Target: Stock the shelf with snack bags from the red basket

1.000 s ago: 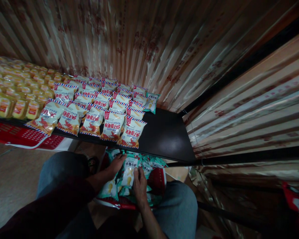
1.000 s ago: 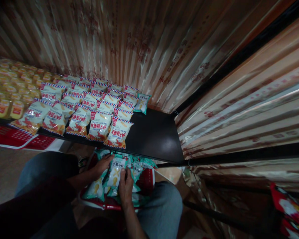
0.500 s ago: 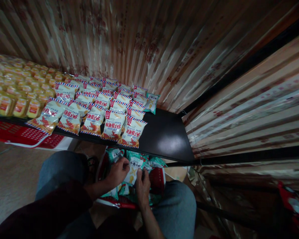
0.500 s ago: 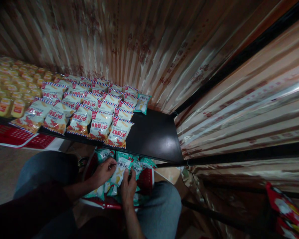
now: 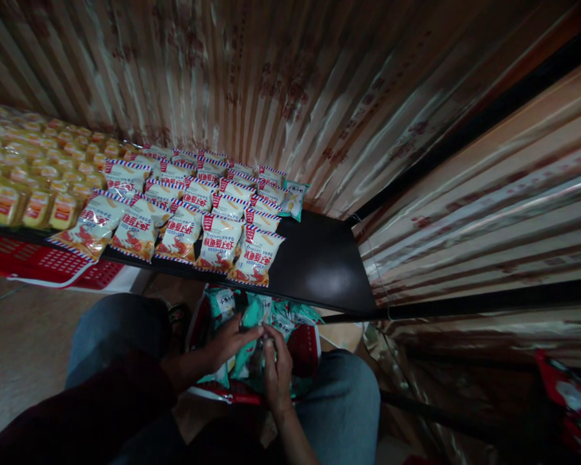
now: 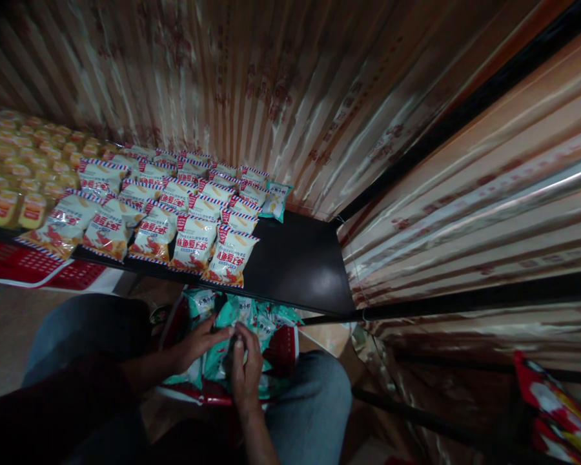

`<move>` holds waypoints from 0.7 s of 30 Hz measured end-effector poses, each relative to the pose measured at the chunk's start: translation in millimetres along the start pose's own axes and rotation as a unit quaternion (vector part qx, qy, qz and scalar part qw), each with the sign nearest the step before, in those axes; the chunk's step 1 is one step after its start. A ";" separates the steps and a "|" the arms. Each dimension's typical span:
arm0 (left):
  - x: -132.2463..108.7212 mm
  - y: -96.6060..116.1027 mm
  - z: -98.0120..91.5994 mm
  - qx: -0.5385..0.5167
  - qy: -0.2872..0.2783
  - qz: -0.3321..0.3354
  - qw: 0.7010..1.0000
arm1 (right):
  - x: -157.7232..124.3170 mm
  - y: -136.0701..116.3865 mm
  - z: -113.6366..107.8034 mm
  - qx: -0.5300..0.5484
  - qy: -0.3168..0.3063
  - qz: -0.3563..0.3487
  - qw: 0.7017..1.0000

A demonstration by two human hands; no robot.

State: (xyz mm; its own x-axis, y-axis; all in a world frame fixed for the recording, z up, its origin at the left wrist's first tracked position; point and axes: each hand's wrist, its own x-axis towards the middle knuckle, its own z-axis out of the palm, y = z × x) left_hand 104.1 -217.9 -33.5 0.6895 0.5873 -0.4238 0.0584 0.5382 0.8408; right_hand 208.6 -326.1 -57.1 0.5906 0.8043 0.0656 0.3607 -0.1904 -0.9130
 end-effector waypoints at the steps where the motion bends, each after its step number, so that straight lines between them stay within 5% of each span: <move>1: -1.1 1.6 1.6 -0.032 -0.013 -0.004 0.999 | -0.7 -0.9 0.4 0.001 -0.003 -0.012 1.000; 10: 5.7 0.6 1.3 -0.199 -0.026 -0.095 0.975 | 2.0 6.9 1.8 -0.021 0.053 0.009 0.998; 21: 16.8 -14.8 -3.4 -0.263 0.004 -0.215 0.940 | 0.8 12.2 7.7 -0.036 0.036 0.016 0.999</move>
State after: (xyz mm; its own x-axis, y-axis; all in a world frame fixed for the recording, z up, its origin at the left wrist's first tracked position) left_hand 112.3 -214.0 -54.2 0.6783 0.2496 -0.6912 -0.0354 0.9506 0.3085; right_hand 207.8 -323.4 -71.3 0.6516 0.7556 0.0676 0.3905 -0.2577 -0.8838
